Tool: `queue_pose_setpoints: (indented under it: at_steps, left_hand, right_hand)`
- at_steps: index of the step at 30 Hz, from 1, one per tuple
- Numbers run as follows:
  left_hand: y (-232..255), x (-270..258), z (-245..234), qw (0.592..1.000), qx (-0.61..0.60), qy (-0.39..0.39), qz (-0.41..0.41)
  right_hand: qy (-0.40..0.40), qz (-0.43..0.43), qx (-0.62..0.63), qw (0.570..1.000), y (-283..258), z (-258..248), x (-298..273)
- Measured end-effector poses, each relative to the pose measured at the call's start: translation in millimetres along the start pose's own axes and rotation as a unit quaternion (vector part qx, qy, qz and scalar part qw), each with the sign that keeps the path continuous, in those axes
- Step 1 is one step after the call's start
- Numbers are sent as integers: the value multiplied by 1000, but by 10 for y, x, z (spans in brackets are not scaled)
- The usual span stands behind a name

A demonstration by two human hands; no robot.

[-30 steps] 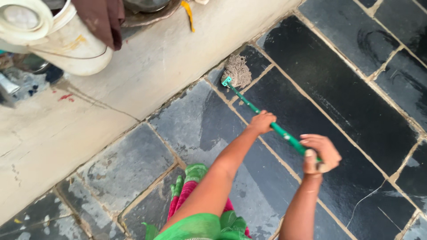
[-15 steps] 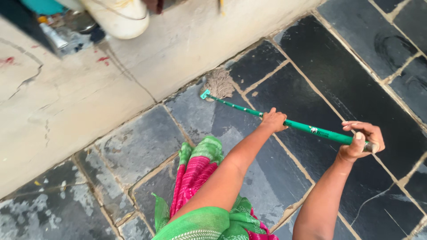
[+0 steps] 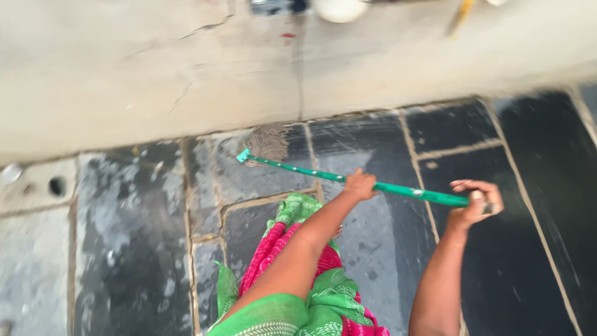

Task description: The person mops a dark tiled floor with a mop, moving it across the surface and reaching into corners and along the base of walls.

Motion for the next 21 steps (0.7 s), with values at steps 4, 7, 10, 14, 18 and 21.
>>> queue_pose_setpoints:
  at_steps: [4, 7, 10, 14, 18, 21]
  left_hand:
    - [-1069, -386, -364, 995, 22, 64, -72]
    - [-1655, -616, -510, 986, 14, 84, -140]
    - [-2004, -685, -613, 976, -16, 98, -192]
    - [-2184, -464, -828, 970, -41, 130, -203]
    - [-2365, -243, -1283, 931, -106, 269, -223]
    - [-2481, -335, -1776, 891, -142, 370, -221]
  right_hand:
    - [-26, 93, 44, 994, 577, 686, -737]
    - [-65, 132, 37, 988, 841, 1009, -1212]
    - [-77, 165, 65, 981, 1157, 1311, -1355]
    - [-65, 166, 75, 981, 1471, 1706, -1076]
    - [-106, 152, 110, 976, 1507, 2486, -702]
    - [-118, 161, 165, 966, 1336, 3177, -529]
Point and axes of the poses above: each hand's wrist, its own x-axis towards the middle knuckle, its own z-axis out of the palm, y = z × x, the point moved 9 cm from there along x, towards the middle knuckle, and after that the axes turned 12 degrees about y, right-handed, at the moved point
